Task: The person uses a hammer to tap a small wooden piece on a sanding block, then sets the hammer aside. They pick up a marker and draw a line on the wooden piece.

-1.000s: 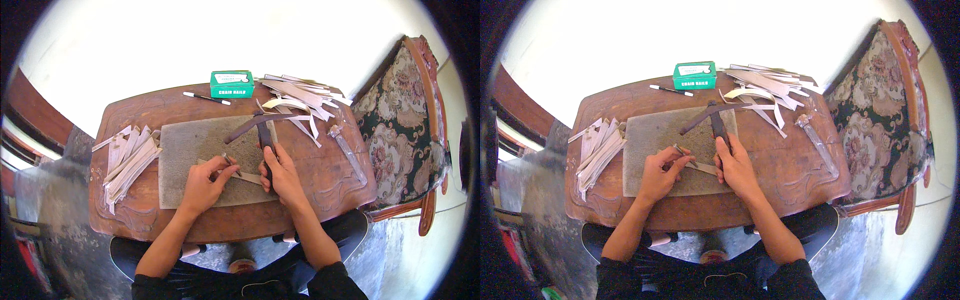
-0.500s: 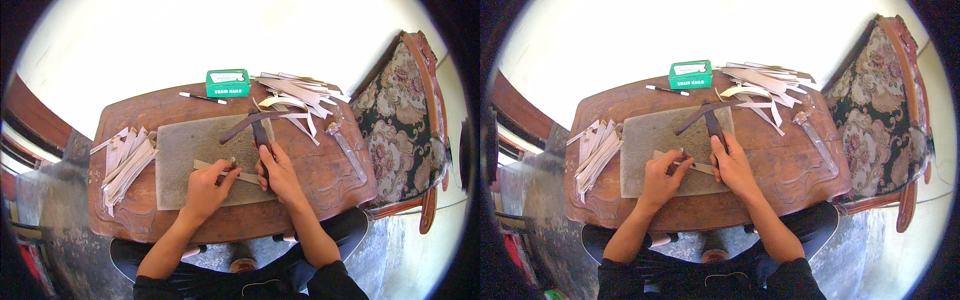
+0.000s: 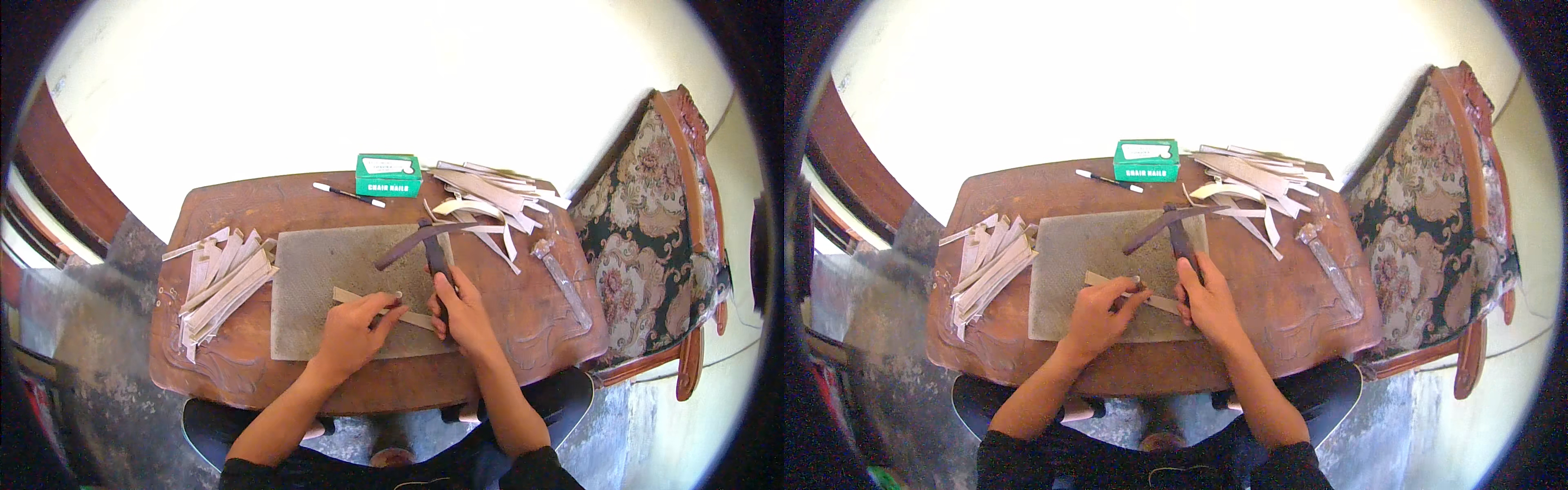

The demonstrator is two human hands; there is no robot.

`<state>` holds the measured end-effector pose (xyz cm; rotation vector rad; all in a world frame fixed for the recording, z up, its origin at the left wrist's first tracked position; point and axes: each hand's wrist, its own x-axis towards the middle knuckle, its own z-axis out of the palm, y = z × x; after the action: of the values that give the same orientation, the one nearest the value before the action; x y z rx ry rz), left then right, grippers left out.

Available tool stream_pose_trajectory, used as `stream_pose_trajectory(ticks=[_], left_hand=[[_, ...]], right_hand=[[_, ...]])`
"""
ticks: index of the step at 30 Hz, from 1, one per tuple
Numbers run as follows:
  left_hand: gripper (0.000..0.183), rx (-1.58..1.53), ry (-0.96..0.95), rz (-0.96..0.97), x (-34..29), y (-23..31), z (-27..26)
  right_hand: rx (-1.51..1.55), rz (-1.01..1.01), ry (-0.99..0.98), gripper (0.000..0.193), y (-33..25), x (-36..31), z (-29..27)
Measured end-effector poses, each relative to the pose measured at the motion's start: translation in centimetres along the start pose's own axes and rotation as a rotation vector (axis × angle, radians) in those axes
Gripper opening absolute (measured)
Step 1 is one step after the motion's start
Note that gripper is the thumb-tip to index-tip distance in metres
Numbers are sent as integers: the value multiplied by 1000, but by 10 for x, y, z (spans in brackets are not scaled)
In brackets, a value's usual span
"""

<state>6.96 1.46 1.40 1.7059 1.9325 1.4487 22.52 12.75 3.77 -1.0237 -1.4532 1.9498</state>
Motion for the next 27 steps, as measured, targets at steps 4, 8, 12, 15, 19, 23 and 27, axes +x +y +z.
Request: stream_pose_trajectory(ticks=[4, 8, 12, 15, 19, 23, 27], left_hand=[[18, -6, 21, 49, 2, 2, -1], [17, -17, 33, 48, -2, -5, 5], [17, -7, -2, 19, -2, -6, 3], [17, -13, 1, 16, -1, -3, 3], [16, -11, -4, 5, 1, 1, 0], [16, -10, 0, 11, 0, -2, 1], [16, -20, -8, 2, 0, -3, 2]], right_hand=[[-208, -123, 78, 25, -21, -11, -7], [-659, -395, 114, 30, -59, -37, -14], [-872, -505, 71, 30, -93, -63, -2], [-912, -515, 23, 31, -99, -71, 0], [-937, -601, 47, 33, -98, -77, 2], [-1012, -629, 12, 33, -102, -78, 0], [-983, -620, 58, 35, -101, -83, 2]])
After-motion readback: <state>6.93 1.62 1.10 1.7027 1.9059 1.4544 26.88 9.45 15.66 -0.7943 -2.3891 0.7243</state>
